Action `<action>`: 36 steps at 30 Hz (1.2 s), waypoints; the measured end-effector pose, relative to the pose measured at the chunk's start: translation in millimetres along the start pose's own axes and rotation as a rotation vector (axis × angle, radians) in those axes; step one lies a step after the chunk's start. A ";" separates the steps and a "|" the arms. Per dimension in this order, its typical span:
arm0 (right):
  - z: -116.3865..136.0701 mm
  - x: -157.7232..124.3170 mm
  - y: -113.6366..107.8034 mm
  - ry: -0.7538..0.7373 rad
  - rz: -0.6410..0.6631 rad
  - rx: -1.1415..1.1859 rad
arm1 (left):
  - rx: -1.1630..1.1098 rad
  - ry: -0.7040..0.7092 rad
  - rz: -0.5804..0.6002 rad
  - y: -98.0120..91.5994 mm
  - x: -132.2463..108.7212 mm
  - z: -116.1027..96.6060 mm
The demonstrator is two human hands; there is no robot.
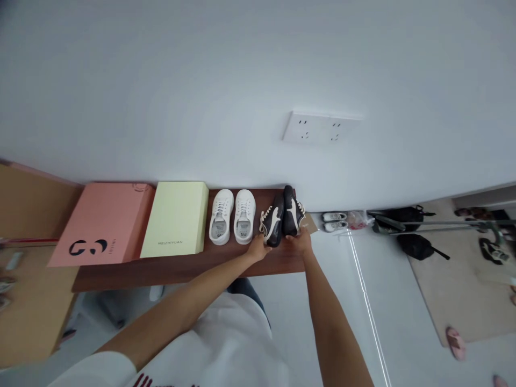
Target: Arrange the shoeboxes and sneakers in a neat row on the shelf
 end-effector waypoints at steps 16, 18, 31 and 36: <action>53.9 2.5 -0.2 -0.358 0.267 -0.554 | 0.356 0.286 0.146 -8.8 0.5 -72.7; 56.0 0.4 2.9 -0.375 0.296 -0.630 | 0.394 0.285 0.147 -9.5 2.8 -80.7; 51.4 -1.3 14.6 -0.332 0.325 -0.649 | 0.396 0.192 0.123 -9.0 24.9 -86.0; 50.9 -3.6 19.2 -0.333 0.342 -0.649 | 0.403 0.183 0.130 -2.4 27.6 -84.9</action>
Point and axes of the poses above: each hand's wrist, its own x-axis towards the middle knuckle, its own y-axis out of the palm, z = x × y, the point moved 10 cm from there along x, towards the middle knuckle, and after that the axes turned 1 degree about -z, right-handed, at the moved point
